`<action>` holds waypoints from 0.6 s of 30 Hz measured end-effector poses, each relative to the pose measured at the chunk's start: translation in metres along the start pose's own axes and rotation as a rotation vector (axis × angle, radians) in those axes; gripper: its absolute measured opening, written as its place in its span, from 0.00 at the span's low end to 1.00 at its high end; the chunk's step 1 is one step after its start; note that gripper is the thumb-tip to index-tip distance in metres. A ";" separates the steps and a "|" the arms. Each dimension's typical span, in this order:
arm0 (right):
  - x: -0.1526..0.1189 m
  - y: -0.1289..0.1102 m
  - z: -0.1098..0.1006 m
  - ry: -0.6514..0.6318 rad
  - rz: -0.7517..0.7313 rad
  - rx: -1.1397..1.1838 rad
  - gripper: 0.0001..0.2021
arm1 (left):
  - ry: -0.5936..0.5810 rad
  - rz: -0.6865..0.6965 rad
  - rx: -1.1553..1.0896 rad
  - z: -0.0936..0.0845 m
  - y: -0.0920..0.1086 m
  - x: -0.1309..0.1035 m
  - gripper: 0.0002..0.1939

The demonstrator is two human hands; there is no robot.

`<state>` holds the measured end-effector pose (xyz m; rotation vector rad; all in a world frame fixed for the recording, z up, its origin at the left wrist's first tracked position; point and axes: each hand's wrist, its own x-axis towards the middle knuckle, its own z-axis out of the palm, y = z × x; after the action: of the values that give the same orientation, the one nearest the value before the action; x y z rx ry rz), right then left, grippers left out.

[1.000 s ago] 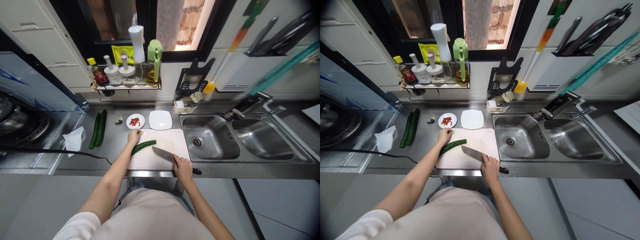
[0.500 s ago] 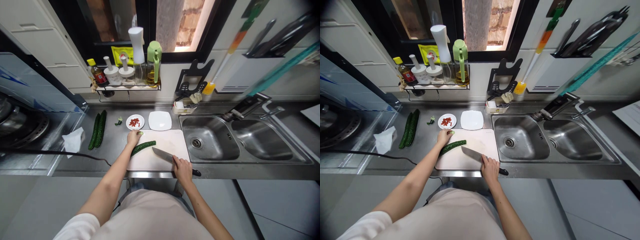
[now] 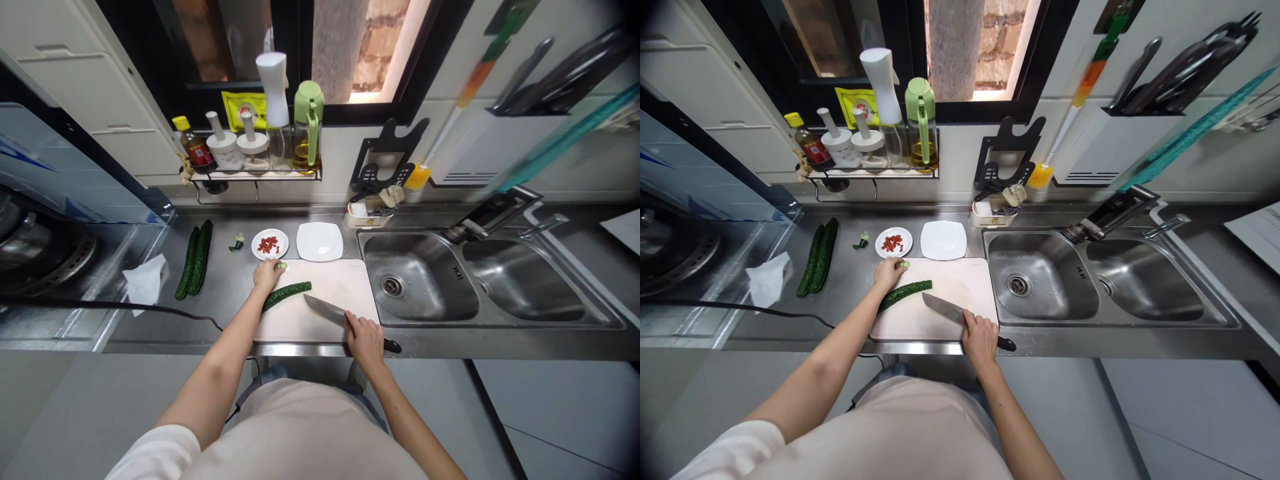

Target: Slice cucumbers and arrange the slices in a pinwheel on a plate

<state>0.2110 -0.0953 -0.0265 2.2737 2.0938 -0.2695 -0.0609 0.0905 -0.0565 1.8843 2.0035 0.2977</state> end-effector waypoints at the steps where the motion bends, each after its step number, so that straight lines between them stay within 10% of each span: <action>1: 0.000 0.000 0.000 0.002 -0.002 0.002 0.17 | -0.001 0.003 0.004 0.000 0.000 0.000 0.18; 18: 0.002 0.001 -0.003 -0.030 0.026 0.050 0.18 | 0.013 -0.040 -0.075 -0.001 0.002 -0.004 0.18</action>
<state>0.2120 -0.0928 -0.0239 2.3076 2.0644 -0.3565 -0.0594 0.0871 -0.0544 1.7994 2.0074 0.3699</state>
